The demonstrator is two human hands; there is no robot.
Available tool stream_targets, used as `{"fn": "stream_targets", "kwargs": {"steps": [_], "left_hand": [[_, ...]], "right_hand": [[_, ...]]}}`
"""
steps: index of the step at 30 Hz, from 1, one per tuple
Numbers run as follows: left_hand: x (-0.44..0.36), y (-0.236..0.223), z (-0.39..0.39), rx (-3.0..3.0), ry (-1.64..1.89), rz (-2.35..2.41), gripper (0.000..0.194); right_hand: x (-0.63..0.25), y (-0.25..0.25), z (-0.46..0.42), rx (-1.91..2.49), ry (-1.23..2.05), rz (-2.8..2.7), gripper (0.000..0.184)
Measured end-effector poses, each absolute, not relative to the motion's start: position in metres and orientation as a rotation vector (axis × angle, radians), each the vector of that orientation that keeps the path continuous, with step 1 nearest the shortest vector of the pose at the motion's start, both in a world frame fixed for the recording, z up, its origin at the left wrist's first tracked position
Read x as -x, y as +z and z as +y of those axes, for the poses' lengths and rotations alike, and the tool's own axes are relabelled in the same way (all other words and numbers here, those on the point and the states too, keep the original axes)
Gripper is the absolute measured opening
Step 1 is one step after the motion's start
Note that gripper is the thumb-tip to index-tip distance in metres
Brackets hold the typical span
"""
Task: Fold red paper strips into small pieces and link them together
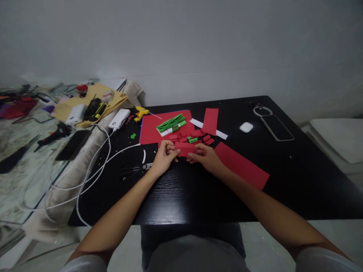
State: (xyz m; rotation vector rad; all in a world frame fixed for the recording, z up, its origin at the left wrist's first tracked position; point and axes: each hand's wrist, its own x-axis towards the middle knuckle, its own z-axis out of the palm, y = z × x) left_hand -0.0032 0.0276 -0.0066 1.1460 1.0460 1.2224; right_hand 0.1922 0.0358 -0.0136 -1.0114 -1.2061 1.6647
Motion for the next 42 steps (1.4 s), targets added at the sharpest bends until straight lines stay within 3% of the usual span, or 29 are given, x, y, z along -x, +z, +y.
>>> {"fn": "stream_targets", "kwargs": {"steps": [16,32,38,42], "left_hand": [[0.003,-0.004,0.025,-1.221,1.144,0.982,0.035],[0.001,0.007,0.020,-1.186,1.100,1.034,0.026],[0.000,0.003,0.020,-1.235,1.109,1.050,0.026],[0.001,0.005,0.019,-1.259,1.085,1.032,0.016]], "right_hand": [[-0.193,-0.005,0.036,1.065,1.492,-1.206,0.036],[-0.196,0.002,0.034,0.994,1.476,-1.207,0.016],[-0.195,0.003,0.033,0.974,1.547,-1.187,0.024],[-0.195,-0.001,0.033,1.024,1.498,-1.227,0.026]]}}
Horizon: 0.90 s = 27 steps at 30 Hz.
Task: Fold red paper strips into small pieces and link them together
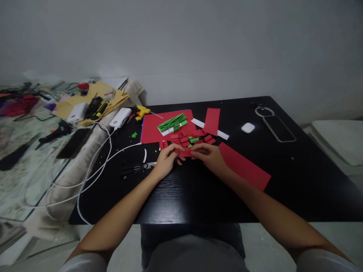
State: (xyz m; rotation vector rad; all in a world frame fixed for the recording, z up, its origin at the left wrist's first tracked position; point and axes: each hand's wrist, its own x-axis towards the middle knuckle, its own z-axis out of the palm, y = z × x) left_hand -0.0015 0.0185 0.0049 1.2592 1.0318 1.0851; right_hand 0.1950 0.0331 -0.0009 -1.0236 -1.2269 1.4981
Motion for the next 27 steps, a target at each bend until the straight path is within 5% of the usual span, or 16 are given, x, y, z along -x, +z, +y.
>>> {"fn": "stream_targets", "kwargs": {"steps": [6,16,27], "left_hand": [[-0.002,0.007,0.014,-1.425,1.202,1.098,0.017],[-0.002,-0.006,0.014,-1.521,1.108,1.238,0.027],[-0.005,-0.004,0.014,-1.500,1.035,1.202,0.025]], "right_hand": [[-0.194,-0.006,0.031,1.033,1.343,-1.347,0.018],[-0.192,-0.001,0.029,1.053,1.389,-1.226,0.041],[-0.192,0.001,0.030,1.082,1.383,-1.224,0.035]]}}
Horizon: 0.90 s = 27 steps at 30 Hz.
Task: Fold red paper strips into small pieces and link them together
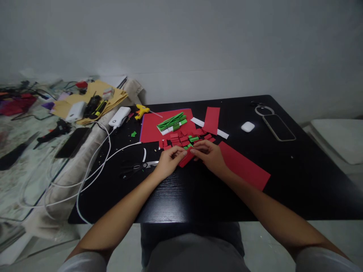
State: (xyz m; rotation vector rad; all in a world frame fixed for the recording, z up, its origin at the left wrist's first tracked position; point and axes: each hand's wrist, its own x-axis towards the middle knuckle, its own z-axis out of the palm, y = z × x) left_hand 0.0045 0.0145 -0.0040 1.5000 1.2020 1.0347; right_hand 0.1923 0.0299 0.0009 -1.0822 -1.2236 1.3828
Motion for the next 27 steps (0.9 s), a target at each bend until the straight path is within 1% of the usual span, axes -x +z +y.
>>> {"fn": "stream_targets", "kwargs": {"steps": [6,10,20,27], "left_hand": [[-0.0063,-0.0014,0.0152,-1.426,1.051,1.146,0.026],[-0.0057,-0.0046,0.0147,-1.440,1.056,1.164,0.025],[-0.0056,-0.0038,0.0092,-1.703,1.043,1.241,0.023],[-0.0032,-0.0060,0.0125,-1.661,1.014,1.265,0.025]], "right_hand": [[-0.1909,0.0007,0.0281,1.027,1.449,-1.253,0.029],[-0.1907,0.0006,0.0278,1.016,1.474,-1.252,0.029],[-0.1918,-0.0016,0.0301,1.053,1.493,-1.369,0.030],[-0.1960,0.0004,0.0348,1.079,1.446,-1.330,0.031]]}}
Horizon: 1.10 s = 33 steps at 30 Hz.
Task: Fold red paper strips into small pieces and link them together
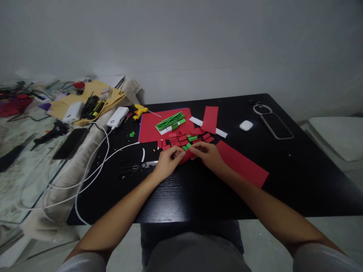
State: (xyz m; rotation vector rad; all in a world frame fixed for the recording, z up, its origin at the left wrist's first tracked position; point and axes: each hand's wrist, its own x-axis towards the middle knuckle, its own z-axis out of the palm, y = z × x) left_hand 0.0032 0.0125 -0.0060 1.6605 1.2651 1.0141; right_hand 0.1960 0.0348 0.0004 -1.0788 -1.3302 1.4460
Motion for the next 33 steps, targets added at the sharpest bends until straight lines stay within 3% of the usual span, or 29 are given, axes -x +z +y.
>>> {"fn": "stream_targets", "kwargs": {"steps": [33], "left_hand": [[-0.001,0.004,0.021,-1.275,1.185,1.136,0.030]], "right_hand": [[-0.197,0.001,0.040,1.026,1.518,-1.056,0.028]]}}
